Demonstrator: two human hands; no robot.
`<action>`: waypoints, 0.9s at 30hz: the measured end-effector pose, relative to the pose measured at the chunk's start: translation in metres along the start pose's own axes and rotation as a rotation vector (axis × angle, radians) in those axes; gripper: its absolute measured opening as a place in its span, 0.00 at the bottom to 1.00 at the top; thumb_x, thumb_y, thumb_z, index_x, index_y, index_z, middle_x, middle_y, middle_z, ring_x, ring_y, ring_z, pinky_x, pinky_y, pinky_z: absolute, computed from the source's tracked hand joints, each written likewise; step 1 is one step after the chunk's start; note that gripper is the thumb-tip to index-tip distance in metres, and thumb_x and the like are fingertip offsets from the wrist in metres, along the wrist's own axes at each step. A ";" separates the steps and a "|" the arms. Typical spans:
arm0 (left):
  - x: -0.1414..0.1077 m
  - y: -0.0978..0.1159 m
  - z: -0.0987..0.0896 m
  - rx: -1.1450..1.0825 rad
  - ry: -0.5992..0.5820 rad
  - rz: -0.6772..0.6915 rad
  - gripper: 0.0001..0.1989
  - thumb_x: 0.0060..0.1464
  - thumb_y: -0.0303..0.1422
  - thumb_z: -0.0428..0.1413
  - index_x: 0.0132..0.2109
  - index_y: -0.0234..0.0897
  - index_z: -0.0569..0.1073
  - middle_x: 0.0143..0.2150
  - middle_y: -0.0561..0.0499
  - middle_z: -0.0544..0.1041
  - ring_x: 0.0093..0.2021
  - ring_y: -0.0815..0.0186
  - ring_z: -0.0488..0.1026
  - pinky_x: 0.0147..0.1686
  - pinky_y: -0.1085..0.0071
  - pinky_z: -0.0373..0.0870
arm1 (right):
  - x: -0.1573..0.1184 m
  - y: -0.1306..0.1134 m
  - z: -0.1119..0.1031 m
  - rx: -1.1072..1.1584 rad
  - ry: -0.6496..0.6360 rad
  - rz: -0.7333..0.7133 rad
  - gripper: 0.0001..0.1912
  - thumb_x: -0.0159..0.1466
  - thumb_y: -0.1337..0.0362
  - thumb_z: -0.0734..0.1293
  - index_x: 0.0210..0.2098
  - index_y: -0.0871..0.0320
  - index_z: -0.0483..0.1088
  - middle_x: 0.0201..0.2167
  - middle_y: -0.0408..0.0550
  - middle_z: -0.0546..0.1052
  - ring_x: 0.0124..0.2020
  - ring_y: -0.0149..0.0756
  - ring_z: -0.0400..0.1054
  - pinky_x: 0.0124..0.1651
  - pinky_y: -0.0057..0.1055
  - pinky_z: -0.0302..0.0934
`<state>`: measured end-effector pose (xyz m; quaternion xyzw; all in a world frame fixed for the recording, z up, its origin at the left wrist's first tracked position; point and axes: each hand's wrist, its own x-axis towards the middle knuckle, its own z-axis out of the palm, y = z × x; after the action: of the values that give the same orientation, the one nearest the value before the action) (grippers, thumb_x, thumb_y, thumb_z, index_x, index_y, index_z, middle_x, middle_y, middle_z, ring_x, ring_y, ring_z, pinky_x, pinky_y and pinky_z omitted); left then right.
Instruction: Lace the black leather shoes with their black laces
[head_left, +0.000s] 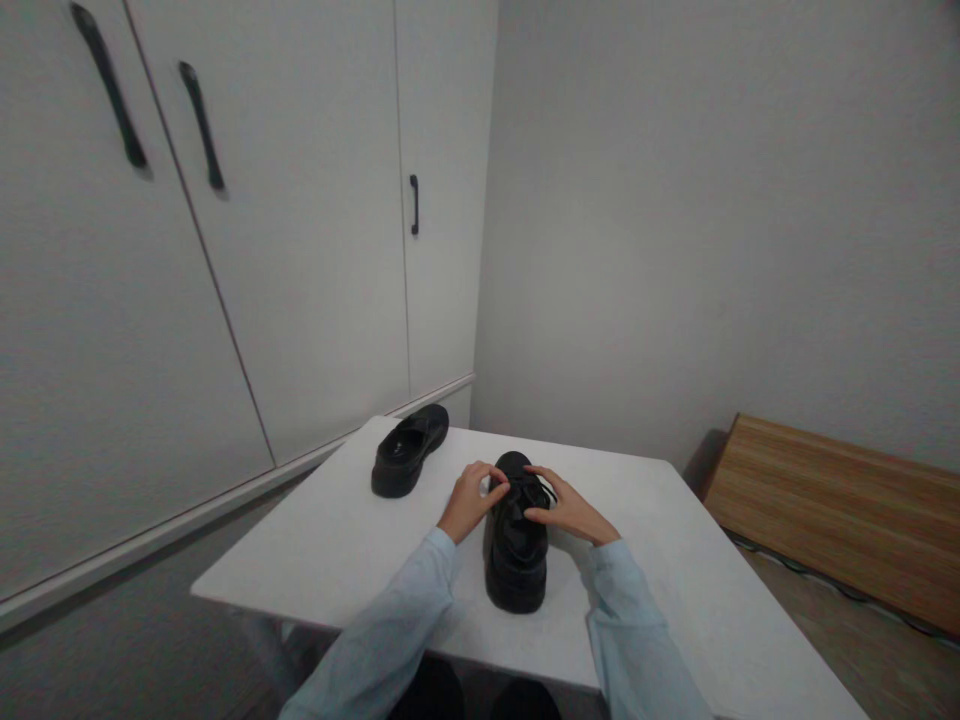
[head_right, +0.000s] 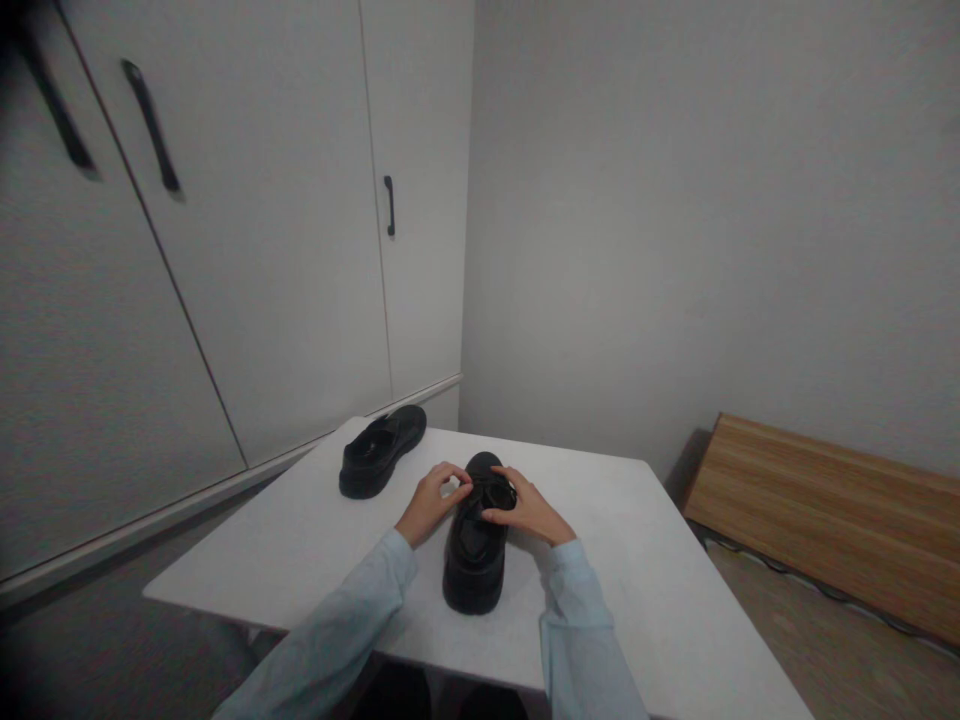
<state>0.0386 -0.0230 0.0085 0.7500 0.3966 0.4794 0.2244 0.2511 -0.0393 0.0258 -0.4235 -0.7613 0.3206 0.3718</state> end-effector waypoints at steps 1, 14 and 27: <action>0.000 0.000 0.000 0.000 -0.004 -0.005 0.05 0.52 0.34 0.56 0.35 0.38 0.73 0.37 0.49 0.74 0.43 0.60 0.69 0.47 0.62 0.64 | 0.000 0.000 0.000 -0.006 -0.014 0.002 0.38 0.48 0.55 0.74 0.56 0.54 0.62 0.56 0.53 0.67 0.58 0.47 0.59 0.62 0.47 0.48; 0.000 0.000 0.003 -0.034 -0.017 0.006 0.05 0.55 0.33 0.53 0.34 0.37 0.71 0.35 0.50 0.72 0.40 0.62 0.68 0.44 0.64 0.64 | 0.000 -0.005 0.001 -0.025 -0.013 0.000 0.30 0.56 0.51 0.68 0.54 0.55 0.63 0.54 0.53 0.68 0.58 0.45 0.59 0.62 0.46 0.49; -0.002 -0.004 0.010 -0.112 0.030 -0.047 0.07 0.57 0.35 0.50 0.35 0.38 0.69 0.35 0.50 0.73 0.40 0.63 0.70 0.45 0.66 0.63 | 0.001 0.001 0.002 -0.077 -0.075 -0.049 0.37 0.51 0.52 0.72 0.57 0.56 0.60 0.56 0.55 0.63 0.59 0.47 0.56 0.63 0.47 0.47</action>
<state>0.0457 -0.0212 -0.0001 0.7193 0.3900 0.5068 0.2713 0.2499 -0.0381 0.0243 -0.4063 -0.7968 0.2974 0.3340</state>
